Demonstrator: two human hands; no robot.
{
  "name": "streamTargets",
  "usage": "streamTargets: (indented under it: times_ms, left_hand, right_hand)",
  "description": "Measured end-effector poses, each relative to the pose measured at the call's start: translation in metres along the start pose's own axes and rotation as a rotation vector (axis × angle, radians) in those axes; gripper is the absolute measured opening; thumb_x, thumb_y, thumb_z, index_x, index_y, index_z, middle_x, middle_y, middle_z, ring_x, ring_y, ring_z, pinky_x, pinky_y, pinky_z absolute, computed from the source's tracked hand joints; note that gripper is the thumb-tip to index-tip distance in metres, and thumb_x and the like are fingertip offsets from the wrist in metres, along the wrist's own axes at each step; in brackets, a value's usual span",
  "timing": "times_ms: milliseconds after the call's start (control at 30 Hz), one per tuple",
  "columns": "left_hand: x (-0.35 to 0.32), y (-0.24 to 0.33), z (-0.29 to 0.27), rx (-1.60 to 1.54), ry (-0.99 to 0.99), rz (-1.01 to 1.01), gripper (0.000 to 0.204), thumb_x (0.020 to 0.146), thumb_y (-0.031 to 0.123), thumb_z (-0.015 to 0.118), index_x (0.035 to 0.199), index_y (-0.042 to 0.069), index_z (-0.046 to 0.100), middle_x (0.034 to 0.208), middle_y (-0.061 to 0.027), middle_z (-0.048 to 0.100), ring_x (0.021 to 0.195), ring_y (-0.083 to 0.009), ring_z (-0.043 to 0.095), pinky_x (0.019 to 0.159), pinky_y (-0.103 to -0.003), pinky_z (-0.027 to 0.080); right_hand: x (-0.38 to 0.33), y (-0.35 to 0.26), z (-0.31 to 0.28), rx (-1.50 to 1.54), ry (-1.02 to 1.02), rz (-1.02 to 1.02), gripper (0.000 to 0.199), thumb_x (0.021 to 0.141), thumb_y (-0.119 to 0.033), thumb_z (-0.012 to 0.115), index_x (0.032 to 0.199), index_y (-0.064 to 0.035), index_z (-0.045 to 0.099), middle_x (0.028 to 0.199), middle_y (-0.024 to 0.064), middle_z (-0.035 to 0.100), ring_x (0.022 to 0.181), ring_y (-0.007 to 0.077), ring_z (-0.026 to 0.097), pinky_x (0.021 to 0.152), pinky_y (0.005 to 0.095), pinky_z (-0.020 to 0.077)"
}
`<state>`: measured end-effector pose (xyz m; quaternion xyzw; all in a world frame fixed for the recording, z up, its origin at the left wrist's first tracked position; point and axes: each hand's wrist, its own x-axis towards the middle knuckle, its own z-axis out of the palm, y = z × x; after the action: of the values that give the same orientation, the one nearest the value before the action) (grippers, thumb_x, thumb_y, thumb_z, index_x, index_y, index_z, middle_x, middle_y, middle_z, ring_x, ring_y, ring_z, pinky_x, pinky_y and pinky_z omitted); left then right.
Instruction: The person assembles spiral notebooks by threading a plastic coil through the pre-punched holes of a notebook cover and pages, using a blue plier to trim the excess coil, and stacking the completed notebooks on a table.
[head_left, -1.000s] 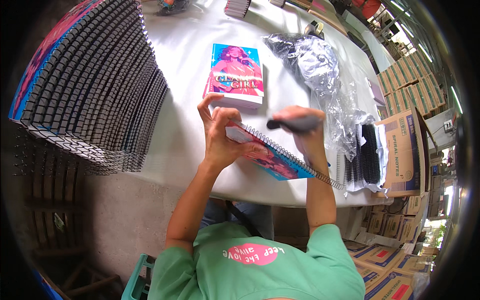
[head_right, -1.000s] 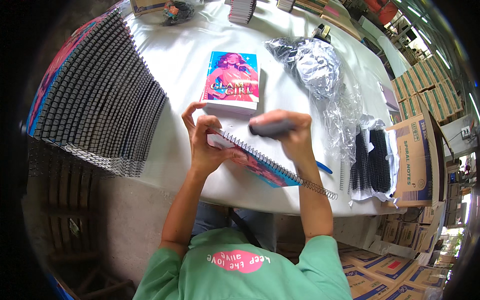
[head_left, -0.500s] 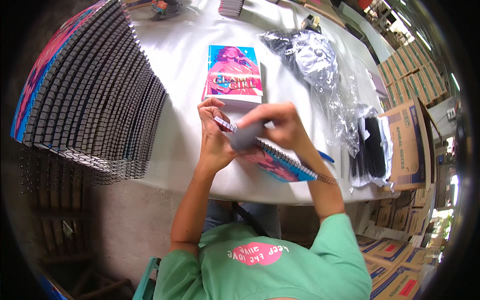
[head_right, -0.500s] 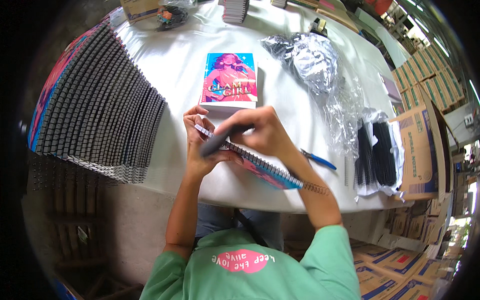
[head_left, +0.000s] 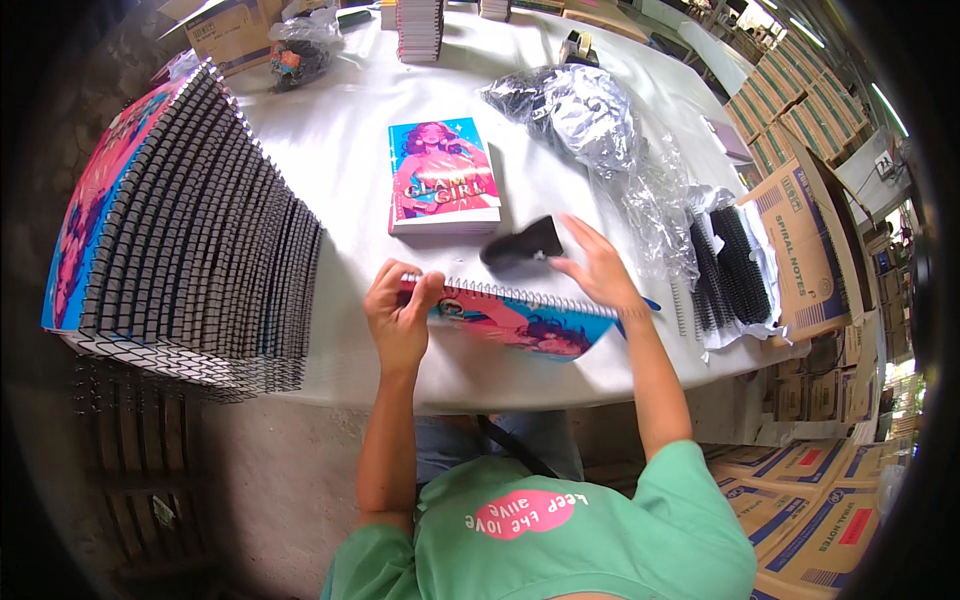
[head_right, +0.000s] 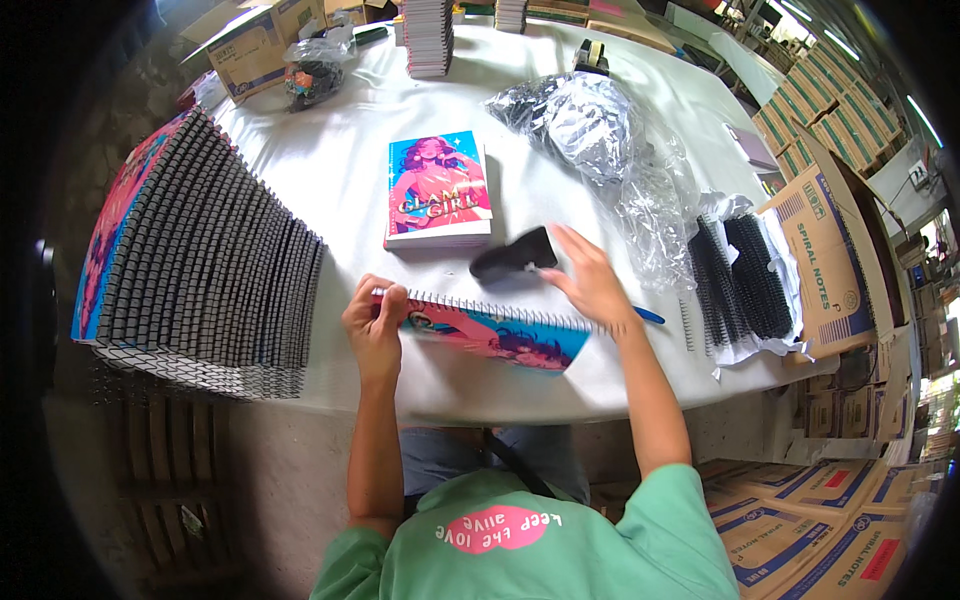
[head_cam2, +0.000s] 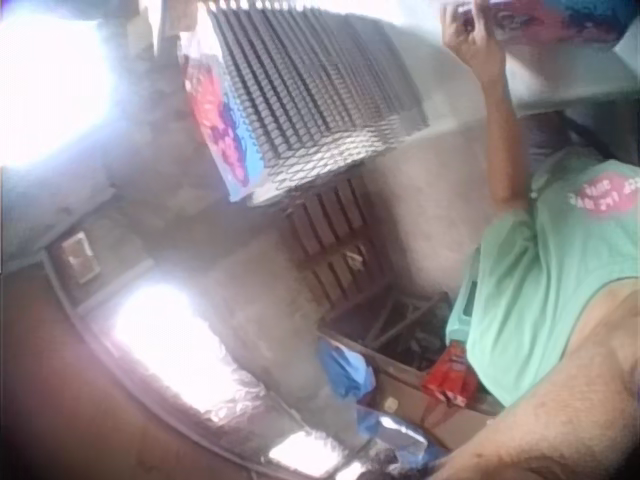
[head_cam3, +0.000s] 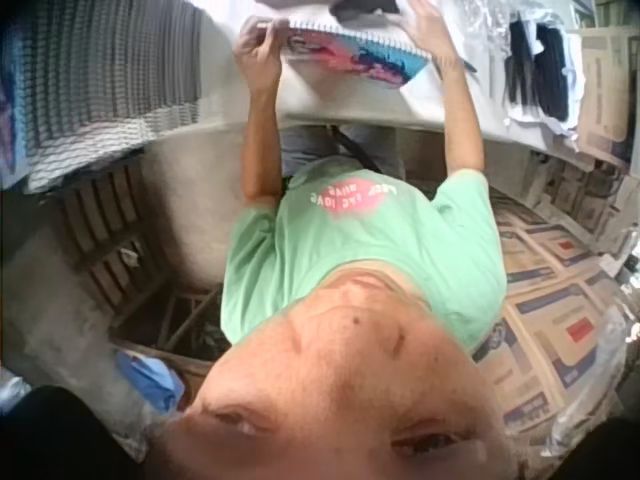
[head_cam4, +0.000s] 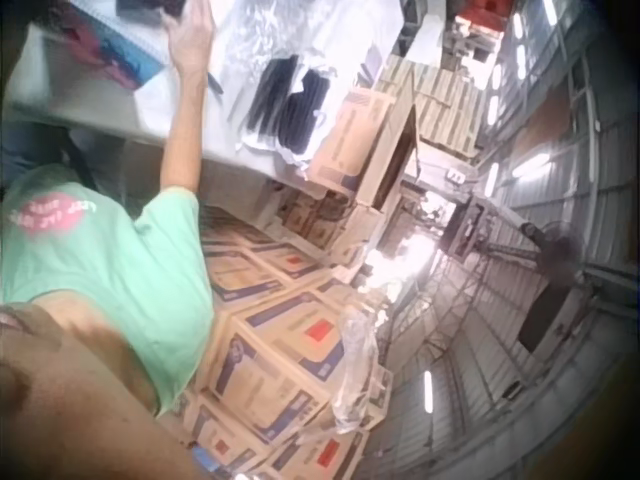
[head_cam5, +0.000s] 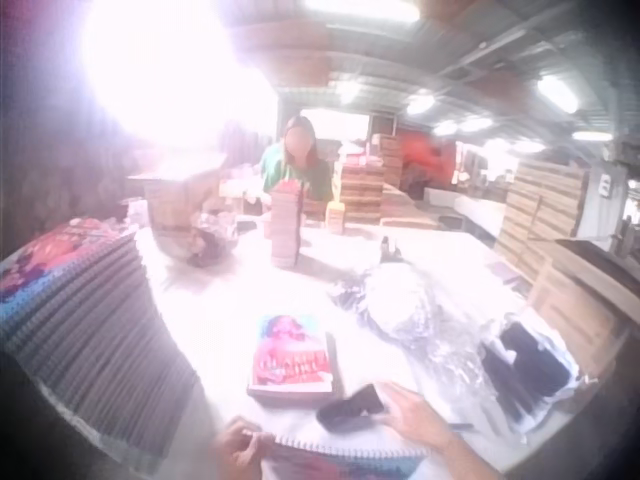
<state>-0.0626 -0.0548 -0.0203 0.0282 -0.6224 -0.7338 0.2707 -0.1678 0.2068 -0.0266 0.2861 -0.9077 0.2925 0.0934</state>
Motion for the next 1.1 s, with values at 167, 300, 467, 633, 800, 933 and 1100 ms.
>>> streamTargets:
  times_ms: [167, 300, 467, 633, 800, 933, 1100]
  left_hand:
    - [-0.017, 0.024, -0.008, 0.033, 0.173, 0.168, 0.013, 0.072, 0.001, 0.073, 0.080, -0.002, 0.064, 0.079, -0.0020, 0.056, 0.069, -0.0084, 0.051, 0.062, -0.021, 0.041]
    - [-0.032, 0.048, 0.006, 0.167, 0.163, 0.217, 0.022, 0.070, 0.003, 0.075, 0.091, 0.001, 0.068, 0.079, -0.0030, 0.058, 0.072, -0.0093, 0.054, 0.063, -0.021, 0.043]
    - [-0.037, 0.056, 0.018, 0.374, 0.170, 0.436, 0.023, 0.074, 0.004, 0.072, 0.097, 0.002, 0.068, 0.078, -0.0049, 0.058, 0.069, -0.0114, 0.052, 0.063, -0.022, 0.042]
    - [-0.042, 0.062, 0.022, 0.484, 0.194, 0.516, 0.033, 0.070, -0.002, 0.072, 0.102, 0.006, 0.068, 0.071, -0.0017, 0.052, 0.062, -0.0106, 0.047, 0.055, -0.022, 0.040]
    - [-0.043, 0.068, 0.022, 0.561, 0.178, 0.593, 0.041, 0.067, -0.012, 0.064, 0.104, 0.006, 0.067, 0.070, -0.0006, 0.049, 0.061, -0.0092, 0.046, 0.052, -0.021, 0.038]
    - [-0.044, 0.066, 0.023, 0.585, 0.201, 0.625, 0.044, 0.060, -0.008, 0.072, 0.102, 0.008, 0.068, 0.067, 0.0006, 0.051, 0.061, -0.0129, 0.045, 0.052, -0.025, 0.037]
    - [-0.046, 0.064, 0.024, 0.612, 0.229, 0.712, 0.045, 0.058, -0.008, 0.074, 0.100, 0.006, 0.068, 0.070, 0.0003, 0.054, 0.060, -0.0125, 0.044, 0.051, -0.025, 0.037]
  right_hand:
    - [-0.110, -0.014, -0.027, -0.531, -0.081, 0.381, 0.057, 0.086, -0.036, 0.055, 0.133, -0.0077, 0.041, 0.132, 0.0168, 0.040, 0.121, 0.0345, 0.037, 0.100, 0.0438, 0.0303]
    - [-0.135, -0.008, -0.012, -0.401, 0.083, 0.285, 0.049, 0.092, -0.035, 0.046, 0.131, -0.0064, 0.042, 0.116, 0.0158, 0.046, 0.107, 0.0321, 0.043, 0.095, 0.0407, 0.0329]
    - [-0.090, -0.134, -0.041, 0.197, 0.216, 0.050, 0.044, 0.085, -0.026, 0.060, 0.126, -0.0139, 0.052, 0.106, 0.0116, 0.048, 0.100, 0.0266, 0.044, 0.091, 0.0394, 0.0339]
    - [-0.063, -0.199, -0.046, 0.014, 0.206, -0.164, 0.045, 0.077, -0.022, 0.067, 0.121, -0.0283, 0.057, 0.111, 0.0115, 0.044, 0.104, 0.0299, 0.042, 0.092, 0.0469, 0.0302]
    - [-0.060, -0.202, -0.043, 0.039, 0.152, -0.126, 0.045, 0.078, -0.021, 0.065, 0.122, -0.0282, 0.057, 0.109, 0.0122, 0.044, 0.105, 0.0291, 0.043, 0.092, 0.0466, 0.0305]
    - [-0.067, -0.203, -0.049, 0.266, -0.055, -0.028, 0.042, 0.082, -0.021, 0.061, 0.124, -0.0203, 0.055, 0.103, 0.0118, 0.048, 0.094, 0.0255, 0.049, 0.082, 0.0388, 0.0398]
    - [-0.075, -0.188, -0.050, 1.642, -0.580, 0.543, 0.047, 0.091, -0.027, 0.052, 0.132, -0.0077, 0.042, 0.104, 0.0126, 0.052, 0.084, 0.0212, 0.055, 0.072, 0.0318, 0.0469]
